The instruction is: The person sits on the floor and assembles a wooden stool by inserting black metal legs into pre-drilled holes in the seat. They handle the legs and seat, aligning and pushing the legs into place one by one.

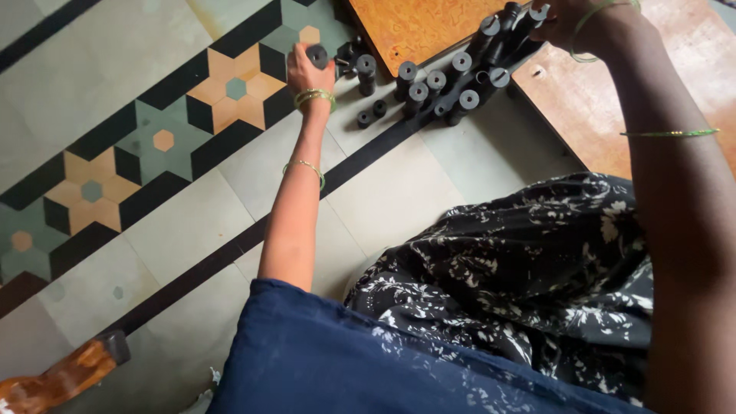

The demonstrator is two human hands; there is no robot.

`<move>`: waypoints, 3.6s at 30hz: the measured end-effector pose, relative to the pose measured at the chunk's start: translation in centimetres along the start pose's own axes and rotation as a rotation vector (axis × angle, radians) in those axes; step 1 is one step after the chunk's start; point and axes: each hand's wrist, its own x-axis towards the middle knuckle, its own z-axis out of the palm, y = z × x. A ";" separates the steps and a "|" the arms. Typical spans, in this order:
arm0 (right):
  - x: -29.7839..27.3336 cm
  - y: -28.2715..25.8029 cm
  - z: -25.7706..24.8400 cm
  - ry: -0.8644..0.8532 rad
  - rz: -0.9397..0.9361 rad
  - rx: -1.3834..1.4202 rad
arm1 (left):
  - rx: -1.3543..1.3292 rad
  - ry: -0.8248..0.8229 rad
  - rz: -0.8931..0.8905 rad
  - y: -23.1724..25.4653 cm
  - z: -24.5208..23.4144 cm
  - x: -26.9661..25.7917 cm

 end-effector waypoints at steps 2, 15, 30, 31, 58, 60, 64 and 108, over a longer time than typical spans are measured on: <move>-0.2 -0.5 0.0 -0.011 0.050 0.073 | 0.029 -0.138 -0.004 -2.1 1.2 -1.3; -4.5 1.8 -0.1 -0.125 0.171 -0.155 | -0.103 -0.302 -0.025 -7.5 10.3 -6.1; -4.0 3.5 0.0 -0.071 0.084 -0.243 | 0.040 -0.268 -0.218 0.4 3.3 -4.4; -4.3 3.5 -0.6 -0.091 0.137 -0.198 | 0.010 -0.174 -0.129 1.6 3.1 -3.8; -11.3 26.9 -0.9 0.194 0.686 0.207 | 0.022 -0.913 0.697 43.2 28.7 -2.7; -8.8 28.9 0.6 0.208 0.705 0.259 | 0.020 -1.018 0.589 42.8 32.9 -4.2; -6.0 32.8 7.1 -0.023 0.802 0.198 | 0.009 -1.142 0.513 39.9 41.4 -9.9; -2.4 35.4 6.2 0.460 0.532 0.410 | -0.239 -0.929 0.583 46.3 40.4 -10.2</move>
